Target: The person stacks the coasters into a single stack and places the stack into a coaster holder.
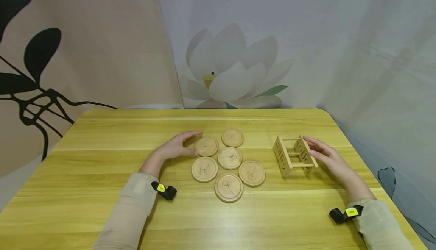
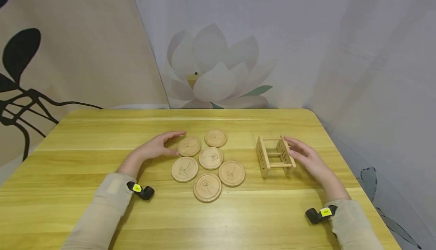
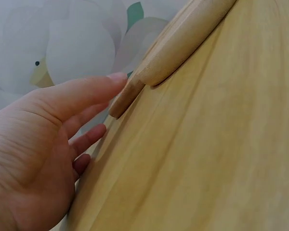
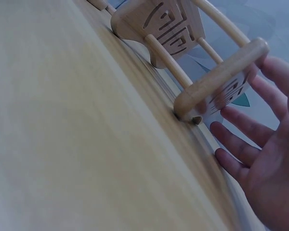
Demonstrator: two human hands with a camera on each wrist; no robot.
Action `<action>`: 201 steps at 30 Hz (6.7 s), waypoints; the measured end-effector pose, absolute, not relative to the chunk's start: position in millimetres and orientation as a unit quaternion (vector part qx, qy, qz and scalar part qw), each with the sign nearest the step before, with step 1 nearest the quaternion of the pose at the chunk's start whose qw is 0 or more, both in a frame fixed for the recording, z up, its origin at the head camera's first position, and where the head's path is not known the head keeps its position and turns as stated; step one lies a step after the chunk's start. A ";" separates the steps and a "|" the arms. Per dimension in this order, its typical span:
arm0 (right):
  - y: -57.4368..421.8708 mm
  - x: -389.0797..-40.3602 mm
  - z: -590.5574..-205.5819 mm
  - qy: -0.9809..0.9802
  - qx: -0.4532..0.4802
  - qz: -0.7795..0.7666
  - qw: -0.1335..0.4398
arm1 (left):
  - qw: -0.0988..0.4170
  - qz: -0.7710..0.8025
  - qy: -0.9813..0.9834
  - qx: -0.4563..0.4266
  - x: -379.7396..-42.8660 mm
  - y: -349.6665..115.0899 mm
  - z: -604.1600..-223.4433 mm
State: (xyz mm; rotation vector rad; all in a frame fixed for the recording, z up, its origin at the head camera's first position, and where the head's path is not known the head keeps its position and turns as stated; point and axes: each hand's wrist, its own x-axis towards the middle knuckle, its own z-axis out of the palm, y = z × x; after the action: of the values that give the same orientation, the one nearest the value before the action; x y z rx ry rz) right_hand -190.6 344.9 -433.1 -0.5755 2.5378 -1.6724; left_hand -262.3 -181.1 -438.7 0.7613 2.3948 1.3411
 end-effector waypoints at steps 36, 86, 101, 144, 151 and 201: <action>342.4 -189.6 -432.1 0.821 -0.189 -0.538 0.023 | 0.180 0.355 0.859 0.322 -274.4 -170.5 -426.3; 341.0 -188.0 -428.4 0.829 -0.176 -0.529 0.033 | 0.137 0.514 0.811 0.244 -263.4 -175.5 -435.6; 340.0 -186.7 -428.2 0.814 -0.187 -0.549 0.033 | 0.090 0.498 0.826 0.249 -216.1 -155.2 -388.9; 344.1 -189.6 -434.0 0.825 -0.170 -0.538 0.036 | 0.115 0.499 0.807 0.295 -153.0 -110.6 -412.1; 343.8 -189.5 -433.0 0.820 -0.174 -0.544 0.038 | 0.100 0.474 0.823 0.296 -149.1 -107.0 -416.4; 342.9 -190.1 -432.9 0.813 -0.181 -0.552 0.037 | 0.075 0.364 0.863 0.343 -146.6 -99.0 -432.3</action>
State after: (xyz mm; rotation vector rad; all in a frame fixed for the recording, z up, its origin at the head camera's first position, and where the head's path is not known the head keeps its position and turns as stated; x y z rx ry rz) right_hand -190.1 342.9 -432.9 -0.5569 2.4947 -1.6960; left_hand -146.6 -99.0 -432.3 1.0297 2.5879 1.0930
